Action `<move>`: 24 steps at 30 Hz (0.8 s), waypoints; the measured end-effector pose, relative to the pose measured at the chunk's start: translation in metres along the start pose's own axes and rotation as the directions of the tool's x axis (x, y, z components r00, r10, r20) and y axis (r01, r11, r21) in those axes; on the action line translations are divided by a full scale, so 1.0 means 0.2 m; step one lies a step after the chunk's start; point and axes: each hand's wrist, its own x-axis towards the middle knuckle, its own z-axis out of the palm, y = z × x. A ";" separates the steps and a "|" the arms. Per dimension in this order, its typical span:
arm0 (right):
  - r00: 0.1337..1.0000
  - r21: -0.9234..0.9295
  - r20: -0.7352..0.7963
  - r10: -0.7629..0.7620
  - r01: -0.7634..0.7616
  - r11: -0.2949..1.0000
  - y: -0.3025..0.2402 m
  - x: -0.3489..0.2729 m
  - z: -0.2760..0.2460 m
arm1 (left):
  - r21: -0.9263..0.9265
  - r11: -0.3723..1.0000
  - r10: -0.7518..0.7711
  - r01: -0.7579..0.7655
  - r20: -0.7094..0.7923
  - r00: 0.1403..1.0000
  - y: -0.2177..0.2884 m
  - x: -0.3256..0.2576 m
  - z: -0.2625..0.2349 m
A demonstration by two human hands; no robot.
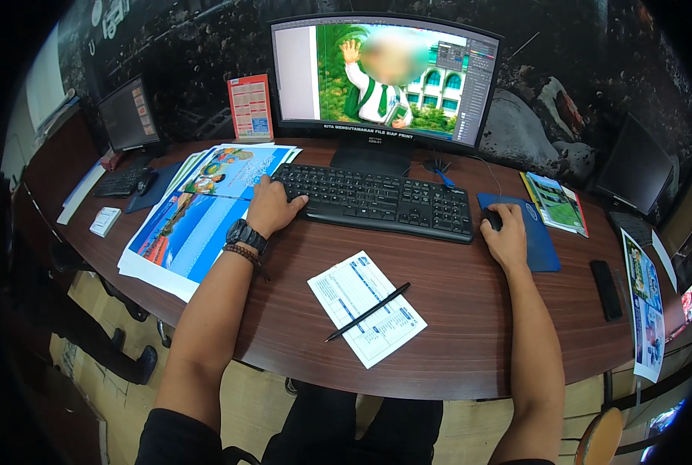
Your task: Designing or reviewing graphic prints on a computer.
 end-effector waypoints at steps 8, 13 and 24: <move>1.000 -0.027 -0.017 -0.006 0.005 1.000 -0.01 0.00 0.01 | 0.012 1.000 -0.010 0.011 -0.068 0.998 -0.02 0.00 0.04; 1.000 -0.022 -0.019 -0.006 0.005 1.000 -0.01 0.00 0.00 | -0.008 1.000 -0.005 0.005 -0.048 0.999 -0.02 0.00 0.05; 0.999 0.046 -0.005 -0.048 0.049 0.998 0.02 0.01 0.01 | 0.016 0.999 -0.049 0.050 -0.032 0.998 -0.02 0.01 0.07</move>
